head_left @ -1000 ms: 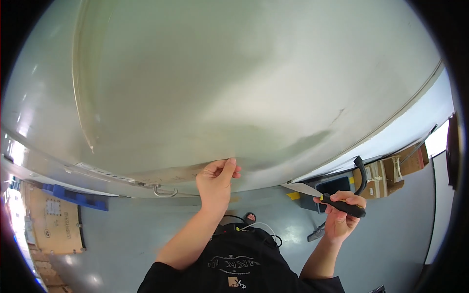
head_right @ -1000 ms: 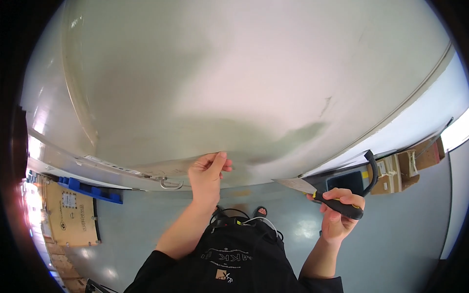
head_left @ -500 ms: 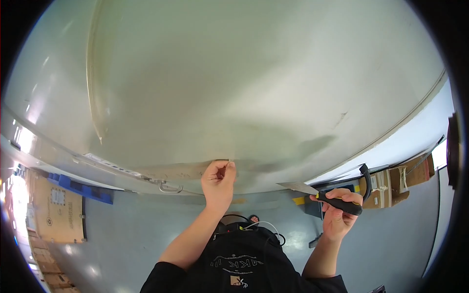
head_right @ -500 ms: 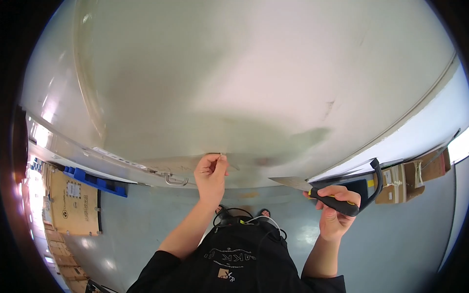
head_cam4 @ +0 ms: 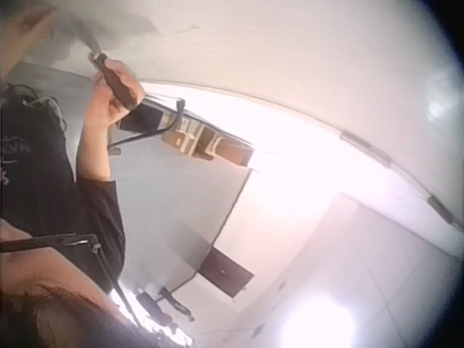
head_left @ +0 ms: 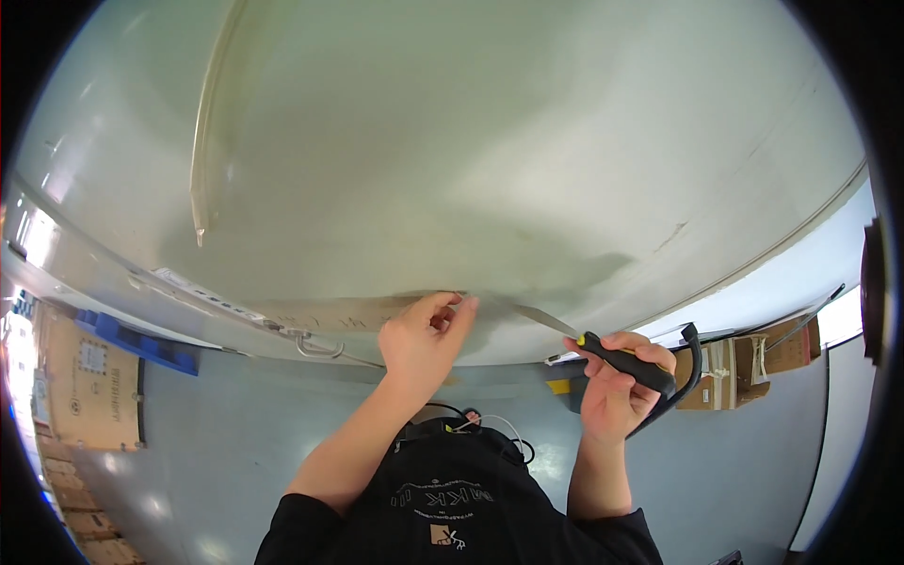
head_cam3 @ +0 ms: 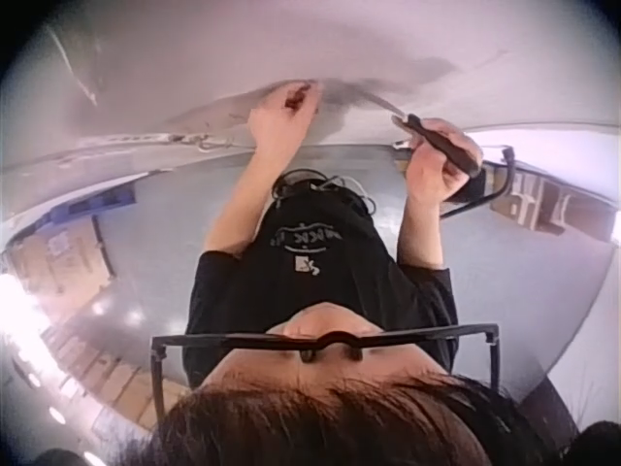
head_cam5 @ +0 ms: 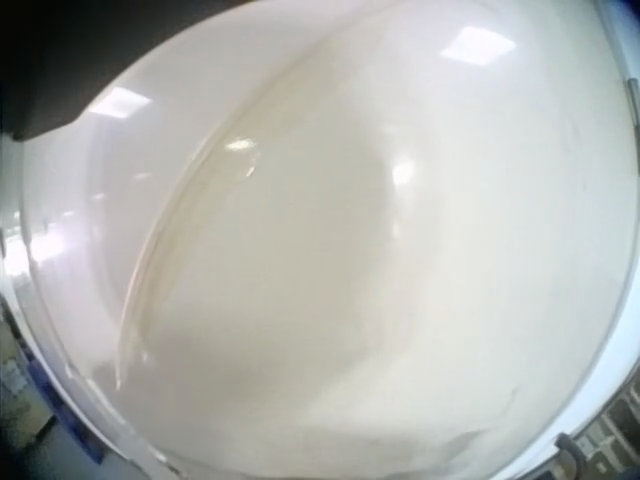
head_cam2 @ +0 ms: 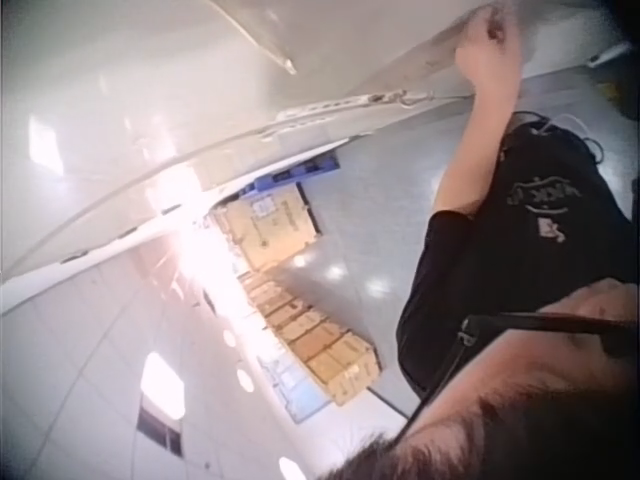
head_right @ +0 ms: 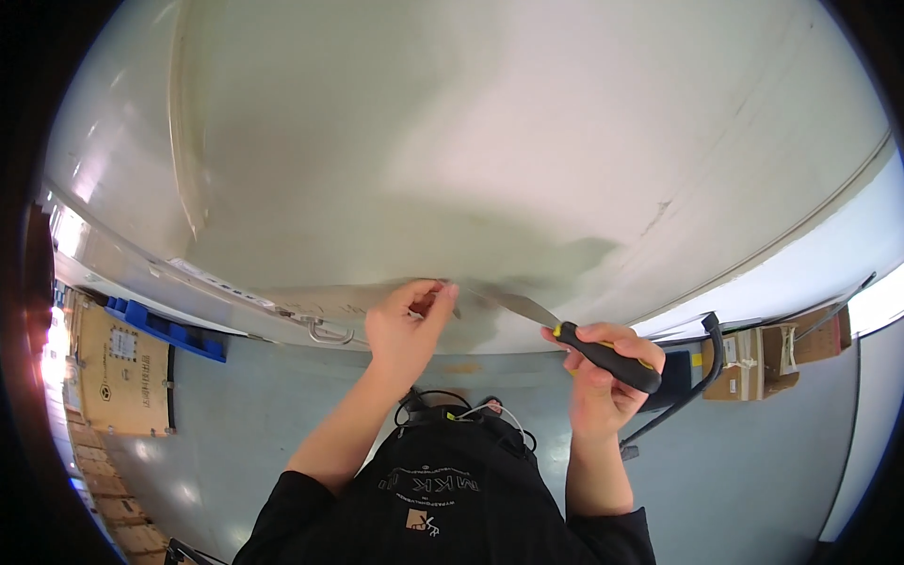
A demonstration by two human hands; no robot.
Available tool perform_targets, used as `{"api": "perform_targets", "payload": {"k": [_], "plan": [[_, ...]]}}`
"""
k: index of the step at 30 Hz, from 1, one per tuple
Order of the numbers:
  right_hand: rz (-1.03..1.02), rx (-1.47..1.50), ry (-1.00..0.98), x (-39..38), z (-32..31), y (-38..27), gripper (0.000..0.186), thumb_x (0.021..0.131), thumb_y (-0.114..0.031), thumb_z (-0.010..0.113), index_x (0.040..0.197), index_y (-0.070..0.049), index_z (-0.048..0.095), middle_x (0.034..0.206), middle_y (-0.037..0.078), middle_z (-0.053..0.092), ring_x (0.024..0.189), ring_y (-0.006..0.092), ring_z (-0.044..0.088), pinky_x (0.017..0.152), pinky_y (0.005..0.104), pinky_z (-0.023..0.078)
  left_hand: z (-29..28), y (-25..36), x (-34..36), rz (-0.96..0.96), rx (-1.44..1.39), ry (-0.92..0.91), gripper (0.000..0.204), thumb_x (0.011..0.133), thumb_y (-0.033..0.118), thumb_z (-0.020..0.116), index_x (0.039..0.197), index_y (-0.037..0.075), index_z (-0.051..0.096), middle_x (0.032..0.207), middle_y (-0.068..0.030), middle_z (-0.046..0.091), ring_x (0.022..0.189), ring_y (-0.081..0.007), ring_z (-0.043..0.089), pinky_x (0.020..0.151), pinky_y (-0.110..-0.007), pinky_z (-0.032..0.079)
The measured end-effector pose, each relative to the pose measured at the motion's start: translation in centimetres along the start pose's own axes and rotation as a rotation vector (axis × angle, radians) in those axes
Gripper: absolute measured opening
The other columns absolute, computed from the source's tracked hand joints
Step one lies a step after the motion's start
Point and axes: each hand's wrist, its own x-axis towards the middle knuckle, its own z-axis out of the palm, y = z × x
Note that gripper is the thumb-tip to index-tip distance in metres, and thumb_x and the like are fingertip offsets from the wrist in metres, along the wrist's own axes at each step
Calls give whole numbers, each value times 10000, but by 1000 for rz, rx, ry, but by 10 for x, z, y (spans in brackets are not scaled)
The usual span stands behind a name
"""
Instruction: Scraping and cleaning residues from a large white metal door or panel surface using a hand scraper.
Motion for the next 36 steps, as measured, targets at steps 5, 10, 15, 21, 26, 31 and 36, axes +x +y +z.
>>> {"api": "perform_targets", "payload": {"k": [5,10,15,21,26,31,36], "plan": [[-24,31,-57,20,27,15,335,1050,-253,622,1300,-105,456,1186,202,611,765,172,591,855,623,614,2,-8,3,-153,-231,-18,168,930,176,768,922,8,756,673,-10,678,615,-51,583,570,-230,454],[-14,5,-128,31,47,30,356,1029,-232,657,1282,-81,458,1171,221,619,742,163,588,825,610,630,4,-17,-1,-172,-406,-8,147,947,123,756,893,-12,734,693,18,660,628,-19,528,554,-216,408],[-21,32,-166,39,59,28,323,998,-72,673,1242,-21,468,1147,254,653,746,160,635,832,527,642,5,-30,-5,-26,-367,-86,100,947,107,751,908,17,731,705,2,671,649,-35,555,563,-226,408],[-59,-151,-267,35,55,17,302,997,-42,656,1232,-30,467,1132,276,656,731,143,627,801,470,642,-16,-48,-18,372,-219,-66,83,920,53,723,998,36,746,899,-83,733,726,-152,656,628,-259,503],[-234,-118,-140,45,58,6,326,954,21,656,1218,-33,472,1107,278,690,644,129,616,672,271,571,-98,-107,-6,597,324,343,285,919,125,701,1179,12,684,1368,-220,549,1272,-391,530,1050,-502,455],[-75,-337,-268,34,57,10,374,985,-174,727,1223,-54,465,1108,272,675,693,142,627,706,356,613,-169,-140,36,606,692,606,689,958,274,702,1517,16,394,1596,-276,273,1485,-468,268,1178,-597,279],[-184,-244,-67,39,69,-4,430,964,-301,752,1218,-98,470,1081,233,679,698,140,617,760,414,636,-200,-169,56,582,787,614,854,1014,487,586,1642,82,173,1679,-291,86,1549,-519,78,1196,-697,148]]}}
